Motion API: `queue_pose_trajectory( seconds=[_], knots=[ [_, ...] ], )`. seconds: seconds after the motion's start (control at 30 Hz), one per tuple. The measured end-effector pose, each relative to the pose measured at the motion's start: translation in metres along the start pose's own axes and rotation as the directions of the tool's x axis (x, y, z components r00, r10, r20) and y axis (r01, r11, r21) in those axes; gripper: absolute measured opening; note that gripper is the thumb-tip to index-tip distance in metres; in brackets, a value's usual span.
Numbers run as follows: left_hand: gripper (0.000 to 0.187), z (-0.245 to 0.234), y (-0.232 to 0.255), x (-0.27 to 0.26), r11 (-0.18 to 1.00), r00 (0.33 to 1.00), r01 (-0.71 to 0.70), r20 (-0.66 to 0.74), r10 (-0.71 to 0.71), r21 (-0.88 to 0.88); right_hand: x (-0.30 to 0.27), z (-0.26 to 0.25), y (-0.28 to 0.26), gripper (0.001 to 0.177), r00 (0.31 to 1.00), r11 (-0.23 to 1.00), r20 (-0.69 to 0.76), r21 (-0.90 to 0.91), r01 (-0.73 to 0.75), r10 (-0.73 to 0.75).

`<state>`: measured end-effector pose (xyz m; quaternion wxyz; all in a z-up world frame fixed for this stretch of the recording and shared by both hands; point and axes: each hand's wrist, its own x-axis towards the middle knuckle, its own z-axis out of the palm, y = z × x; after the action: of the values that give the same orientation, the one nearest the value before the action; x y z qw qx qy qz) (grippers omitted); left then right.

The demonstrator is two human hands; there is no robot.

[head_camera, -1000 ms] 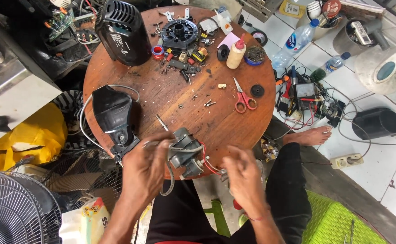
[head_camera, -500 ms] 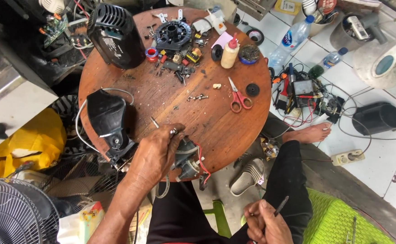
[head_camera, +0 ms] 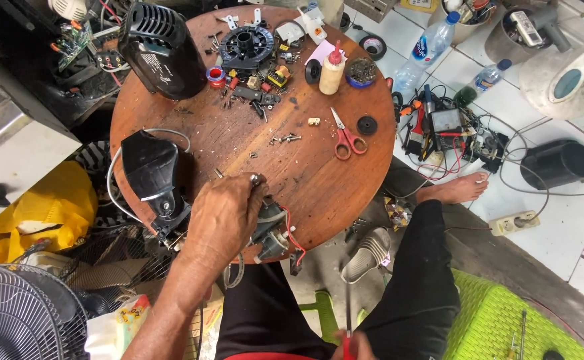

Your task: The person uses a screwdriver to tighten screws on a small electrical motor held in a bench vise. They rotate the motor to access different sides and continue securing the casing screws.

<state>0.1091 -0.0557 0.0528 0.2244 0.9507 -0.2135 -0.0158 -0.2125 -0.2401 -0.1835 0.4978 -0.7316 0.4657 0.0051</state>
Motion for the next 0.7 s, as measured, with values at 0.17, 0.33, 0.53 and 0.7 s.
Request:
queue_pose_trajectory(
  seconds=[0.17,0.33,0.53,0.7],
  knots=[
    [0.03,0.016,-0.006,-0.014,0.998,0.984,-0.058,-0.172,0.056,-0.011,0.002,-0.052,-0.09,0.06,0.934,0.951,0.313,-0.192,0.242,-0.174],
    [0.026,0.031,-0.025,-0.017,0.967,0.963,-0.168,-0.241,0.119,-0.193,-0.016,-0.061,-0.155,0.055,0.806,0.902,0.426,0.057,0.428,-0.41],
    [0.031,0.044,-0.014,-0.019,0.923,0.963,-0.13,-0.267,0.031,-0.362,-0.017,-0.06,-0.146,0.054,0.884,0.949,0.348,0.083,0.303,-0.312],
    [0.024,0.047,-0.016,-0.018,0.905,0.936,-0.191,-0.349,0.051,-0.379,-0.004,-0.052,-0.149,0.046,0.81,0.824,0.183,0.242,0.512,-0.557]
  ],
)
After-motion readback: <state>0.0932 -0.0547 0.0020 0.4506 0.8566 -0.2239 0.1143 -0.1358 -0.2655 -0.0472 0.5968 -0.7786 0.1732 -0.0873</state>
